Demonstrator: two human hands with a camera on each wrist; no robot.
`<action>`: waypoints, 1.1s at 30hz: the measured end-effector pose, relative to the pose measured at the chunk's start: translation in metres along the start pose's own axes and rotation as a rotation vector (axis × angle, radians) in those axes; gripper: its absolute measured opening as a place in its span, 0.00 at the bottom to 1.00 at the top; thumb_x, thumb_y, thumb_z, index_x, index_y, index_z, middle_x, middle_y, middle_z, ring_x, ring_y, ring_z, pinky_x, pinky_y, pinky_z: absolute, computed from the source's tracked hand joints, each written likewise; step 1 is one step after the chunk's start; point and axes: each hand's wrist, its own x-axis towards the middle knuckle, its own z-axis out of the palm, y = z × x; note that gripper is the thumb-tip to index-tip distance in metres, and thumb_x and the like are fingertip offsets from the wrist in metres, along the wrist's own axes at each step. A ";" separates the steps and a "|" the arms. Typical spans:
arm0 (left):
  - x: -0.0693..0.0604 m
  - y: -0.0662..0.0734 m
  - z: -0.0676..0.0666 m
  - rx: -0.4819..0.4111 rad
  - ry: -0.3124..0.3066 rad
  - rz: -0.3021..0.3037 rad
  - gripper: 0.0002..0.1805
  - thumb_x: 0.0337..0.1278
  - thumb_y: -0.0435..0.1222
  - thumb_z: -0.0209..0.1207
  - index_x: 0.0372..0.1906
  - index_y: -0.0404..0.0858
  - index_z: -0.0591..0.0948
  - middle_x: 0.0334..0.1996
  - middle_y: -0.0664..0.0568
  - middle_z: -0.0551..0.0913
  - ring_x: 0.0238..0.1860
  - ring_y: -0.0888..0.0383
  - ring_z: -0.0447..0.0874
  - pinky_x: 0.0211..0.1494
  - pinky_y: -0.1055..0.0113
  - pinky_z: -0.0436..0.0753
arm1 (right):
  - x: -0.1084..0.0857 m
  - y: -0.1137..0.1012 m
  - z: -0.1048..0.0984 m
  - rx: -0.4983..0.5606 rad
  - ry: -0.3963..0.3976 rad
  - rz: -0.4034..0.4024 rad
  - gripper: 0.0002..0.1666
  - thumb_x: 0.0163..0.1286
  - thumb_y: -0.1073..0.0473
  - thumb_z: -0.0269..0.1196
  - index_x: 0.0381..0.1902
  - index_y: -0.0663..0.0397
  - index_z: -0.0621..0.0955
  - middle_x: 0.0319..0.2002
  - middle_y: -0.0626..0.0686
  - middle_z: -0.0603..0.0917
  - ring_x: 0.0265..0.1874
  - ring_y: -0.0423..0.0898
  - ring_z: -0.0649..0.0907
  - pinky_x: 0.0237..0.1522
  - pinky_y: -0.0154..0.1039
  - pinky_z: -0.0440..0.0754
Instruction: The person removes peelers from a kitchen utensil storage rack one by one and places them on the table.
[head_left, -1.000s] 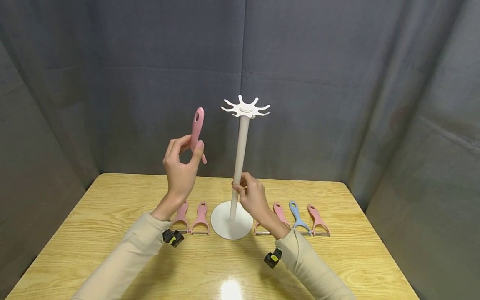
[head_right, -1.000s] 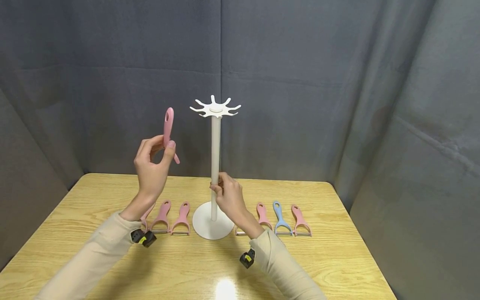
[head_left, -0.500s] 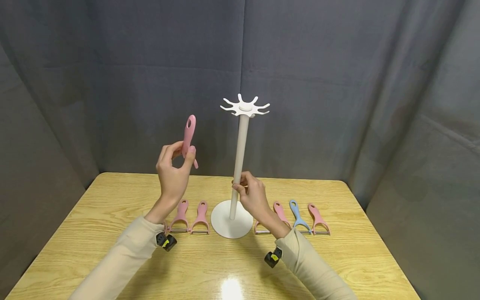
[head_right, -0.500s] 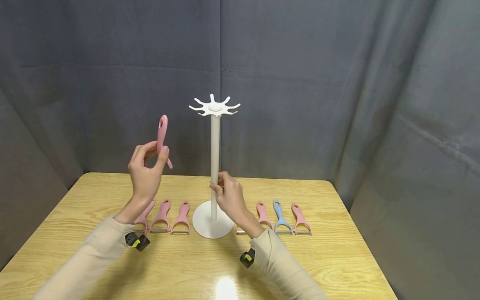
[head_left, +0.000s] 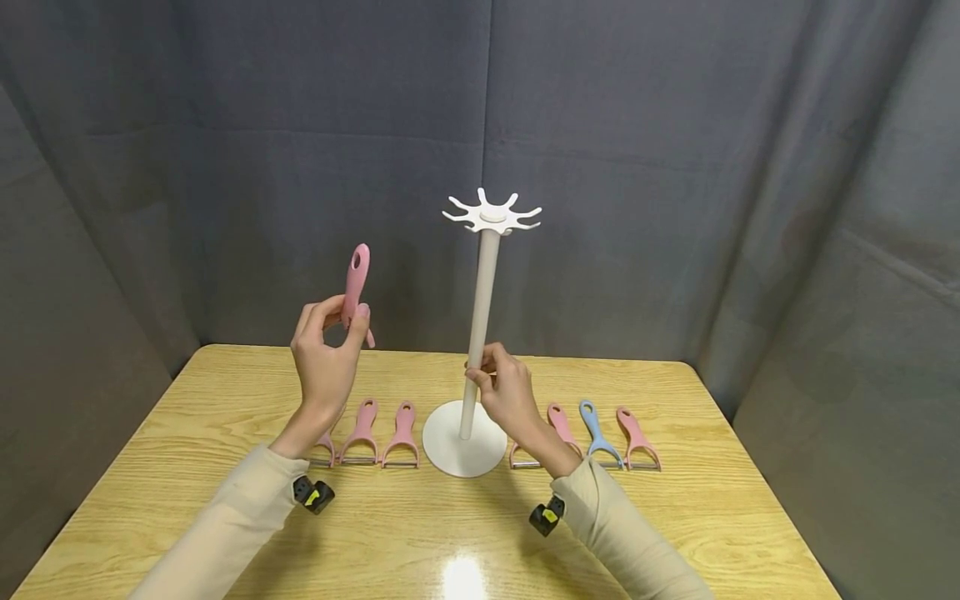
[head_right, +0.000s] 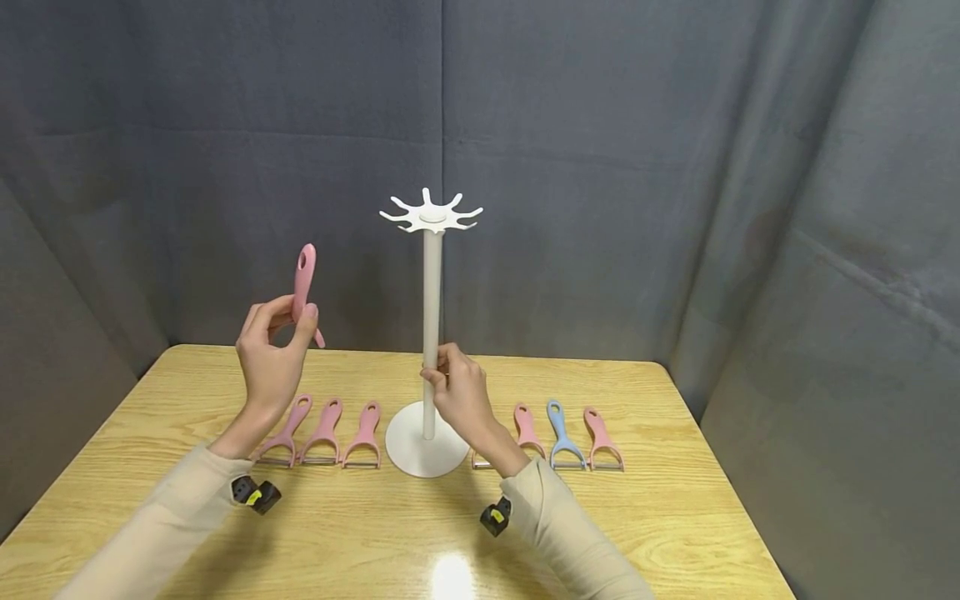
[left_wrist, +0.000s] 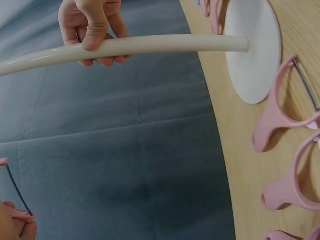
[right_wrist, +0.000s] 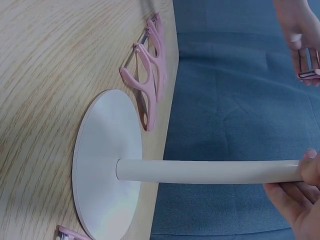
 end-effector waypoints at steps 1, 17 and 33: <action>-0.001 -0.004 -0.001 0.000 0.001 0.001 0.11 0.57 0.21 0.62 0.45 0.19 0.79 0.35 0.29 0.74 0.42 0.34 0.75 0.52 0.49 0.70 | 0.000 0.000 0.000 0.000 0.000 0.002 0.08 0.65 0.71 0.66 0.39 0.66 0.77 0.32 0.59 0.83 0.31 0.51 0.85 0.29 0.36 0.86; -0.010 -0.057 -0.019 0.103 0.023 -0.052 0.13 0.61 0.33 0.65 0.46 0.28 0.83 0.36 0.39 0.78 0.39 0.45 0.78 0.49 0.60 0.69 | 0.000 -0.001 -0.001 0.001 -0.010 0.000 0.09 0.65 0.73 0.66 0.40 0.66 0.76 0.32 0.59 0.83 0.32 0.51 0.86 0.30 0.36 0.87; -0.022 -0.077 -0.046 0.195 0.042 -0.093 0.13 0.60 0.33 0.66 0.45 0.27 0.83 0.33 0.38 0.76 0.39 0.49 0.77 0.46 0.62 0.68 | -0.001 0.000 0.000 -0.007 -0.003 -0.002 0.10 0.64 0.72 0.67 0.40 0.65 0.76 0.32 0.59 0.83 0.31 0.51 0.86 0.30 0.37 0.87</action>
